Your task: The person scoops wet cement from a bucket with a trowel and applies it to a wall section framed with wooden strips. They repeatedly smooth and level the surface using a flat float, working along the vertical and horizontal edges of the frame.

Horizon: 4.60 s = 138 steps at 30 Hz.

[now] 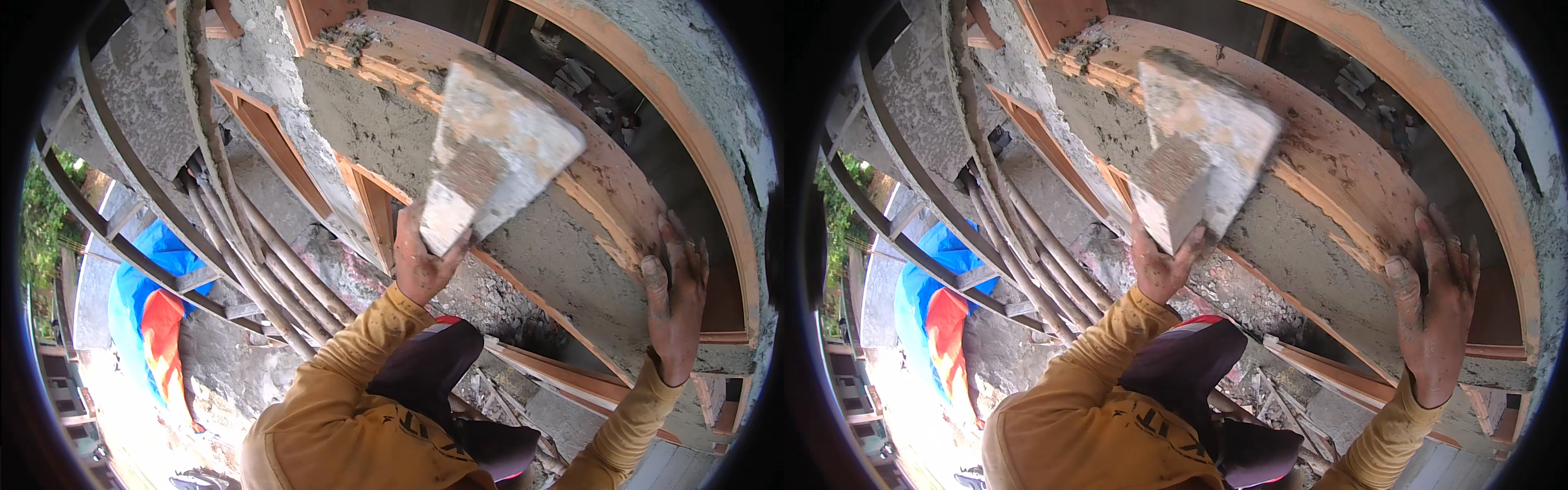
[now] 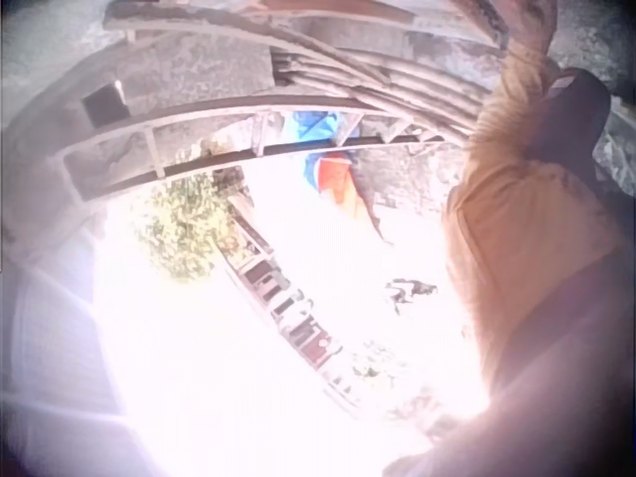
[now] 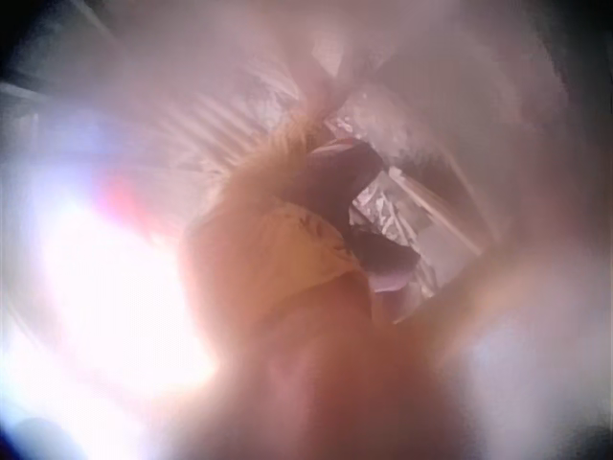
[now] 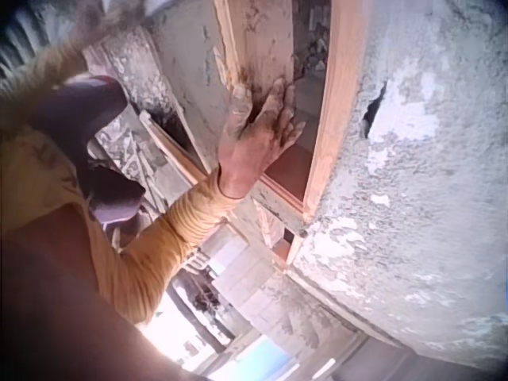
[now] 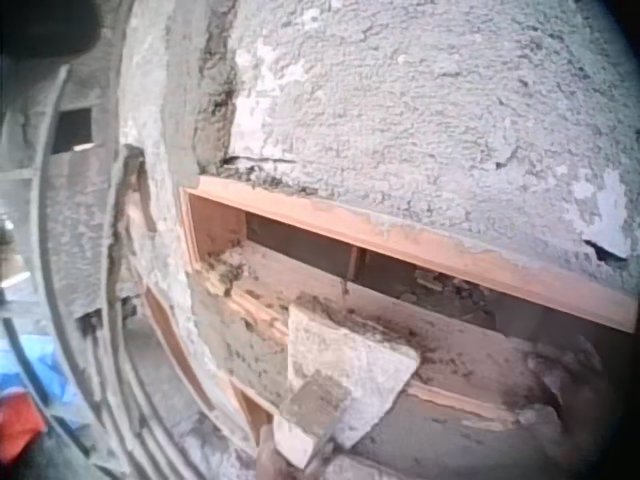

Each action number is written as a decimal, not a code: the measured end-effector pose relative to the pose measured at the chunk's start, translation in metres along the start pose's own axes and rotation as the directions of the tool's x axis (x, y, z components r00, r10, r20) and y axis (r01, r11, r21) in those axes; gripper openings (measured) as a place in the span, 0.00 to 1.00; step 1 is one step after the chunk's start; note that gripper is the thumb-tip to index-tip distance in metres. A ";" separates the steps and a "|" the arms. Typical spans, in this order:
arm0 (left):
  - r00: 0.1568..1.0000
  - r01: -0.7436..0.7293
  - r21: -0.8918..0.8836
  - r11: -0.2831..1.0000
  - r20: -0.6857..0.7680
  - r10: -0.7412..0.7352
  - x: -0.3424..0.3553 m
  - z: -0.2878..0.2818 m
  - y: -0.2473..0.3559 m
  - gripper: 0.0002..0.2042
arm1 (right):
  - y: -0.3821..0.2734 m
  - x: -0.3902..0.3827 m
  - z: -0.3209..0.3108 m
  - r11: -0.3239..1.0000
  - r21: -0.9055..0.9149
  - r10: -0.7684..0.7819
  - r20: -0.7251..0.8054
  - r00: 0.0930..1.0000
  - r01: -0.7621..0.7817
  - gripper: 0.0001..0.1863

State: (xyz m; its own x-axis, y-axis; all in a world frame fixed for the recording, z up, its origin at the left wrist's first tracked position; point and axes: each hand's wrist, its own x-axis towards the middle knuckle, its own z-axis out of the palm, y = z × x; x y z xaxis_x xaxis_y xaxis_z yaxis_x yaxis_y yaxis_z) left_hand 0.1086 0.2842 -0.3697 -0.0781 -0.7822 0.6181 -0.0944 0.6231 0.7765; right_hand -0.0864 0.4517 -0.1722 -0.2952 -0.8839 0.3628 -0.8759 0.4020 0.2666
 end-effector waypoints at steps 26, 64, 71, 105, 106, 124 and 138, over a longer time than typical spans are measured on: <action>0.984 0.165 0.118 0.979 -0.083 -0.156 0.026 -0.036 -0.077 0.27 | -0.005 -0.001 0.004 0.996 -0.081 -0.033 0.015 0.999 0.034 0.33; 0.956 0.214 0.019 0.977 -0.208 -0.206 0.091 -0.065 -0.102 0.35 | -0.013 0.003 0.003 0.995 -0.103 -0.015 -0.048 0.999 0.010 0.35; 0.921 0.222 -0.174 0.959 -0.286 -0.265 0.130 -0.094 -0.106 0.21 | -0.010 -0.003 0.015 0.993 -0.112 -0.037 -0.039 0.999 0.032 0.33; 0.792 0.392 -0.186 0.901 0.567 -0.227 -0.125 0.059 0.089 0.35 | -0.095 -0.167 0.156 0.625 0.773 0.326 -0.127 0.937 -0.113 0.25; 0.784 0.383 -0.171 0.908 0.580 -0.221 -0.126 0.063 0.099 0.35 | -0.094 -0.165 0.158 0.647 0.754 0.366 -0.176 0.914 -0.114 0.24; 0.524 -0.040 -0.617 0.786 0.657 0.542 -0.067 0.077 0.156 0.24 | 0.033 -0.261 0.147 0.455 0.630 0.873 -0.178 0.454 -0.629 0.32; 0.605 -0.508 0.166 0.845 0.767 0.214 0.123 0.112 0.174 0.28 | 0.228 -0.529 0.108 0.243 0.612 0.934 -0.357 0.012 -0.753 0.28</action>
State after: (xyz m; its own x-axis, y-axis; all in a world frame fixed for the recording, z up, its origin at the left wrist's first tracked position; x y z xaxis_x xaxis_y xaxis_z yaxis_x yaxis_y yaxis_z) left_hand -0.0288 0.2968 -0.1722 -0.8288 -0.3383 0.4458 -0.2044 0.9246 0.3216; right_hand -0.1710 0.9851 -0.4004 -0.6851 0.4507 0.5723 -0.2244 0.6169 -0.7544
